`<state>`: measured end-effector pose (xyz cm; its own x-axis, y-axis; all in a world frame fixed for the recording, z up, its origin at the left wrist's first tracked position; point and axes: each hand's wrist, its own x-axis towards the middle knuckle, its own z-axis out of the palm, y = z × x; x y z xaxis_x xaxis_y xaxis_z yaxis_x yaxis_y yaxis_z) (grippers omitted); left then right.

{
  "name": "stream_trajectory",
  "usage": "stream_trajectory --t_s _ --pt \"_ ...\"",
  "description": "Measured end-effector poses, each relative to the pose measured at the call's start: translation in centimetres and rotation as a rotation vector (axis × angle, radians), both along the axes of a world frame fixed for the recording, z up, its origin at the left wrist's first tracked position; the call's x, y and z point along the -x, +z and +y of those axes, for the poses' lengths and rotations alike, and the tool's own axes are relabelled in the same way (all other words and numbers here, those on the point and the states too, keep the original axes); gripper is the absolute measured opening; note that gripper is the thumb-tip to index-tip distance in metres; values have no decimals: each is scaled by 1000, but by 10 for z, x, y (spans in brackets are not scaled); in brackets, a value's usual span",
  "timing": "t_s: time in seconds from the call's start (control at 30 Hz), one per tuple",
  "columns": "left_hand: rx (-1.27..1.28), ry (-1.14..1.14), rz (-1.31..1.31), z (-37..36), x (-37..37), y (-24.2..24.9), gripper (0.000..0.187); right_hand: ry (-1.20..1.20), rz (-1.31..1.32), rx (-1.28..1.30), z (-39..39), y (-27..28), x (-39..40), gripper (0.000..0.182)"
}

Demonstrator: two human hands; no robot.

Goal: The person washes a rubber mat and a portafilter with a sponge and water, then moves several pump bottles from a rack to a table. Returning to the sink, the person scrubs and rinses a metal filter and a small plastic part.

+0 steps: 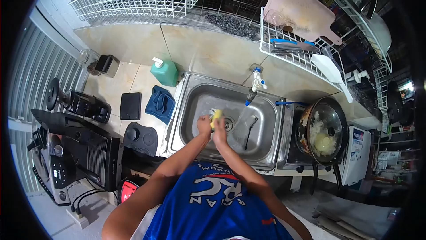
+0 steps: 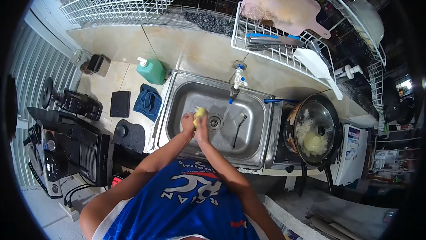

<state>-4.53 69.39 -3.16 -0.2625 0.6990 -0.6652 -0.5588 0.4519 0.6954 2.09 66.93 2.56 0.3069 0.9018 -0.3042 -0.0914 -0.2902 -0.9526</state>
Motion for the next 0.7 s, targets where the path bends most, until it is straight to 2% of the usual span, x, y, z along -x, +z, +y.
stream_trajectory --t_s 0.07,0.13,0.2,0.23,0.27,0.33,0.4,0.47,0.53,0.6,0.63,0.67,0.7 --pt "-474 -409 512 -3 8 -28 26 479 -1186 -293 7 30 1 47" --pt "-420 -485 526 -8 8 -10 31 453 -1196 -312 22 39 -10 43" --pt "-454 -510 660 -18 6 5 29 667 -784 63 35 28 -23 36" --pt "-635 -528 811 -22 10 3 28 496 -849 -116 34 -2 -26 34" --pt "-636 -528 810 -24 9 15 28 495 -849 -117 38 -22 -33 34" --pt "-415 -751 858 -30 8 54 25 823 -955 -22 50 -56 -49 37" --pt "-428 -843 909 -36 7 54 26 868 -983 -24 50 -95 -59 39" --pt "-518 -836 859 -35 6 43 24 531 -339 378 37 -112 -78 45" --pt "-512 -789 833 -29 4 14 24 690 -567 401 19 -117 -114 53" --pt "-423 -649 412 -18 0 -16 25 730 -666 354 -16 -145 -150 55" --pt "-377 -681 215 -12 1 2 26 761 -764 304 -27 -141 -156 57" --pt "-380 -693 209 -6 -5 0 26 749 -765 310 -29 -138 -157 57" --pt "-374 -685 116 0 -13 -6 25 451 -292 388 -29 -112 -150 57"
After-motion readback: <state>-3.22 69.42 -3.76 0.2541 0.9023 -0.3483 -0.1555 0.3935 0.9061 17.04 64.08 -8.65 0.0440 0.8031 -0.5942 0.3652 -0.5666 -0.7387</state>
